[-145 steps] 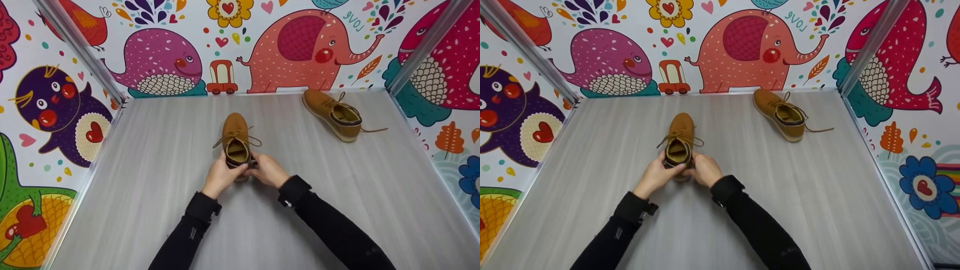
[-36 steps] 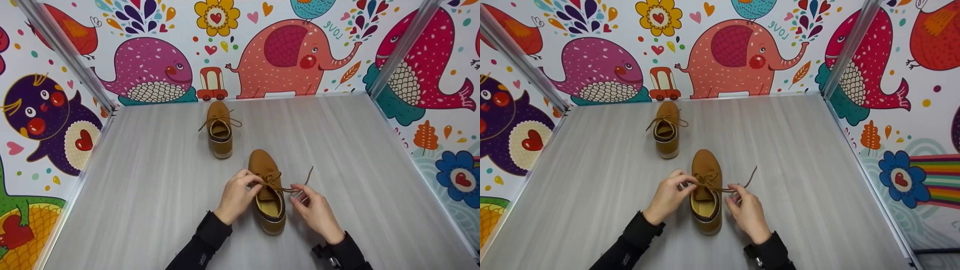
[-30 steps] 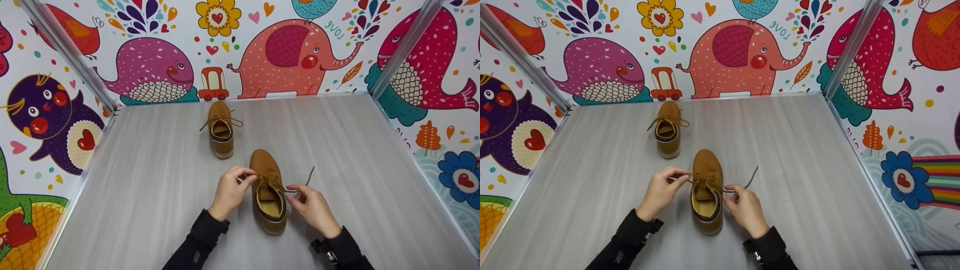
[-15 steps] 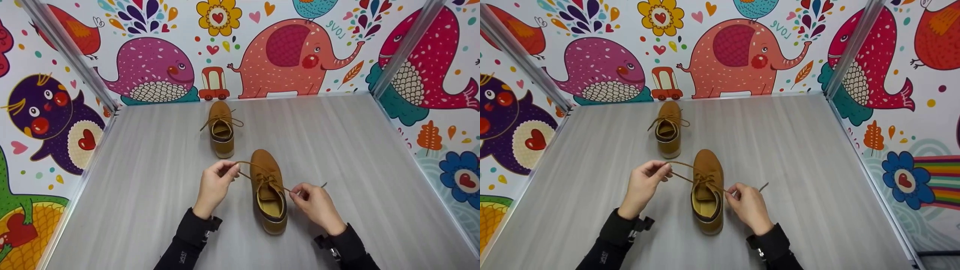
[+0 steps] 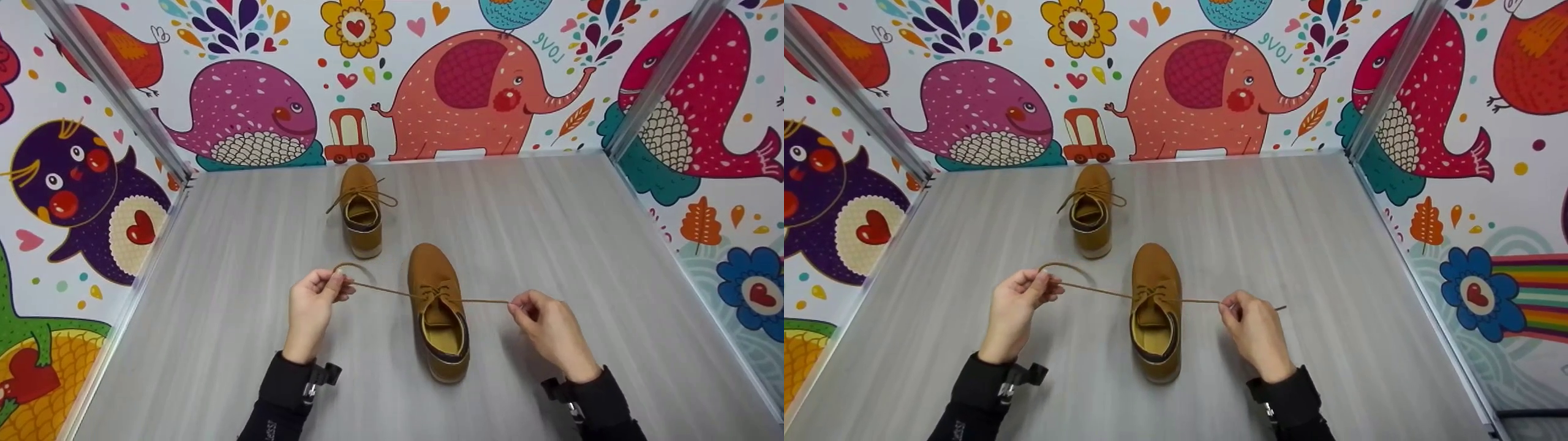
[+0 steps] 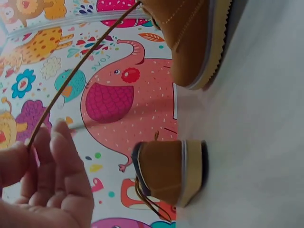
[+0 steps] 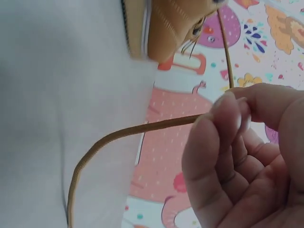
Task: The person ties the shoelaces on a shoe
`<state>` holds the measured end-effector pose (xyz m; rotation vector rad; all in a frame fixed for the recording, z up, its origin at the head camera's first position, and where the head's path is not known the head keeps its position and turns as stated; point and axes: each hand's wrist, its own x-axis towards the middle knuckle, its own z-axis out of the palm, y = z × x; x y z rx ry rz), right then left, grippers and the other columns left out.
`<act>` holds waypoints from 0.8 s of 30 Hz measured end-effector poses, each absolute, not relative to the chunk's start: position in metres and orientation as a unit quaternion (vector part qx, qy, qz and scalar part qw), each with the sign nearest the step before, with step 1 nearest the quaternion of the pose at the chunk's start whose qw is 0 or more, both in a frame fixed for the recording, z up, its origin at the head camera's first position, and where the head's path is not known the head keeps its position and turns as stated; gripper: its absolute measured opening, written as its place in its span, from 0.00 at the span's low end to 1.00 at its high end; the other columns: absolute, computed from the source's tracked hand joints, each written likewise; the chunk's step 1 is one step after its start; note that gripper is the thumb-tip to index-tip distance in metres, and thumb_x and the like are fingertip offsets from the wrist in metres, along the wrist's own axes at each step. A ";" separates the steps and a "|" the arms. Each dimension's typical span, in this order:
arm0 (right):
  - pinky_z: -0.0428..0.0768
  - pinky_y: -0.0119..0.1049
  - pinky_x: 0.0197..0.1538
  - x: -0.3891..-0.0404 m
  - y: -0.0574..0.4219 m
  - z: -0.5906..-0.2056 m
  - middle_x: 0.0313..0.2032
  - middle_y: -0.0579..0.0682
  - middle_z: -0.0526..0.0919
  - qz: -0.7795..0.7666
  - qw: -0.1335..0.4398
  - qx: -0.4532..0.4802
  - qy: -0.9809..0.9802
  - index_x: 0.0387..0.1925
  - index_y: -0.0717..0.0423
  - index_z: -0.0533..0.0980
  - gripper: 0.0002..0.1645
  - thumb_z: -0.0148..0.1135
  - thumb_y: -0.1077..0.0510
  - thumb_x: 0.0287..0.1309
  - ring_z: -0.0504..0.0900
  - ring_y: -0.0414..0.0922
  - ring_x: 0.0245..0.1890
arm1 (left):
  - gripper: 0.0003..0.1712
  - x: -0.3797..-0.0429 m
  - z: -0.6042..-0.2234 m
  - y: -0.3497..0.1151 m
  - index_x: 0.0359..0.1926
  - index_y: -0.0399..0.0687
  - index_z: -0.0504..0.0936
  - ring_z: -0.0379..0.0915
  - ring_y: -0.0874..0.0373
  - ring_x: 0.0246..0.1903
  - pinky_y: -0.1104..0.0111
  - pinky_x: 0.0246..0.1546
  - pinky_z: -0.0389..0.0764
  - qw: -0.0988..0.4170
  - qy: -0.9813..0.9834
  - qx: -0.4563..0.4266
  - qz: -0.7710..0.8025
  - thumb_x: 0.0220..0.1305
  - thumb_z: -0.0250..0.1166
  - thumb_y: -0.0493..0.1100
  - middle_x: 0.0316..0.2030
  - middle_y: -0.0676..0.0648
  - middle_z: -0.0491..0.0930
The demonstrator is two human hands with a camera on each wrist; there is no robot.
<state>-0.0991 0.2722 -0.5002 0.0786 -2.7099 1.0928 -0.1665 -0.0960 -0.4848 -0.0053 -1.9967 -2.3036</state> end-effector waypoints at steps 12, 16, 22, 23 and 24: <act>0.67 0.29 0.20 -0.096 0.274 -0.507 0.14 0.34 0.72 0.360 0.126 0.037 -0.924 0.29 0.51 0.79 0.07 0.68 0.63 0.60 0.69 0.33 0.13 | 0.11 -0.162 -0.490 -0.110 0.39 0.30 0.78 0.84 0.51 0.33 0.65 0.37 0.83 0.002 -0.605 0.038 -0.796 0.69 0.64 0.38 0.35 0.39 0.85; 0.69 0.27 0.20 -0.094 0.272 -0.505 0.15 0.34 0.77 0.388 0.111 0.039 -0.914 0.30 0.52 0.78 0.07 0.67 0.65 0.60 0.75 0.34 0.14 | 0.12 -0.169 -0.481 -0.106 0.40 0.30 0.77 0.84 0.48 0.33 0.63 0.37 0.84 0.007 -0.596 0.035 -0.802 0.70 0.63 0.39 0.35 0.38 0.84; 0.73 0.22 0.29 -0.095 0.266 -0.502 0.24 0.39 0.85 0.405 0.158 0.045 -0.900 0.30 0.54 0.79 0.08 0.69 0.69 0.56 0.82 0.36 0.24 | 0.14 -0.187 -0.464 -0.091 0.42 0.29 0.77 0.84 0.49 0.31 0.63 0.35 0.84 0.018 -0.609 0.007 -0.793 0.70 0.63 0.40 0.35 0.37 0.84; 0.74 0.21 0.30 -0.096 0.265 -0.502 0.25 0.40 0.86 0.406 0.169 0.047 -0.897 0.30 0.55 0.79 0.08 0.70 0.69 0.56 0.83 0.36 0.25 | 0.14 -0.191 -0.461 -0.088 0.42 0.29 0.77 0.84 0.49 0.31 0.63 0.34 0.84 0.020 -0.613 0.001 -0.790 0.70 0.63 0.40 0.34 0.37 0.84; 0.74 0.21 0.30 -0.097 0.265 -0.501 0.26 0.41 0.86 0.407 0.181 0.048 -0.894 0.31 0.55 0.79 0.08 0.70 0.69 0.56 0.83 0.36 0.26 | 0.14 -0.194 -0.457 -0.084 0.42 0.29 0.77 0.84 0.50 0.31 0.64 0.34 0.84 0.021 -0.619 -0.006 -0.785 0.69 0.64 0.40 0.34 0.37 0.84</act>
